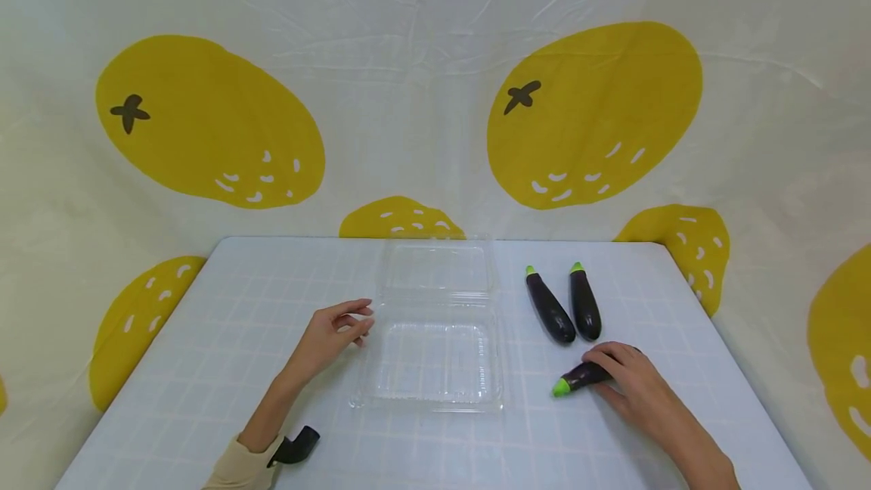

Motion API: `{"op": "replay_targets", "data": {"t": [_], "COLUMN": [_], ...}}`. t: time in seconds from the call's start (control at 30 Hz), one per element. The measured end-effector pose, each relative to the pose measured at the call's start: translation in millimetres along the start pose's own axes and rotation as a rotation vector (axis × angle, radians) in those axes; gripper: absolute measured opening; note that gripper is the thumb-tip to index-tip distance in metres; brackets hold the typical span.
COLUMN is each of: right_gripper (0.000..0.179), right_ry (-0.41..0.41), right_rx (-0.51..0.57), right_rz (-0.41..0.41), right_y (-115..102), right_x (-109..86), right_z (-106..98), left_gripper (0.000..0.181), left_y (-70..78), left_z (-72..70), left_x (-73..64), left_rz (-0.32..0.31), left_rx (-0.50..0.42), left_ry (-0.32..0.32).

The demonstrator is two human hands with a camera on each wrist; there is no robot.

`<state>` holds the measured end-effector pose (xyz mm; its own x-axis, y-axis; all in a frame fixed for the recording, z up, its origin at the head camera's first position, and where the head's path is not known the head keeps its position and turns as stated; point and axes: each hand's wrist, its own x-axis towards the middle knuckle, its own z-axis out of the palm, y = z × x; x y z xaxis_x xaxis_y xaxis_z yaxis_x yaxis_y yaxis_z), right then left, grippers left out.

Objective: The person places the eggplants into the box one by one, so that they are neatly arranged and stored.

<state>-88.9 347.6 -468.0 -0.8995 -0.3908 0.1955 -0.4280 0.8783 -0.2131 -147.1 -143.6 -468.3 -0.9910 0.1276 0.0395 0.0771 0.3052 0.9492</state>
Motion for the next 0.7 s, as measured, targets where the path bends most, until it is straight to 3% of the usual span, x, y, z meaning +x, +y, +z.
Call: {"op": "replay_targets", "data": {"t": [0.7], "right_gripper": [0.046], "right_ry": [0.035], "right_rx": [0.03], "right_rz": [0.097], "right_y": [-13], "right_x": [4.0], "right_z": [-16], "left_gripper": [0.046], "left_y": [-0.4], "left_z": [-0.7], "left_x": [-0.8], "left_rz": [-0.008], "left_rx": [-0.007], "left_ry": [-0.008]}}
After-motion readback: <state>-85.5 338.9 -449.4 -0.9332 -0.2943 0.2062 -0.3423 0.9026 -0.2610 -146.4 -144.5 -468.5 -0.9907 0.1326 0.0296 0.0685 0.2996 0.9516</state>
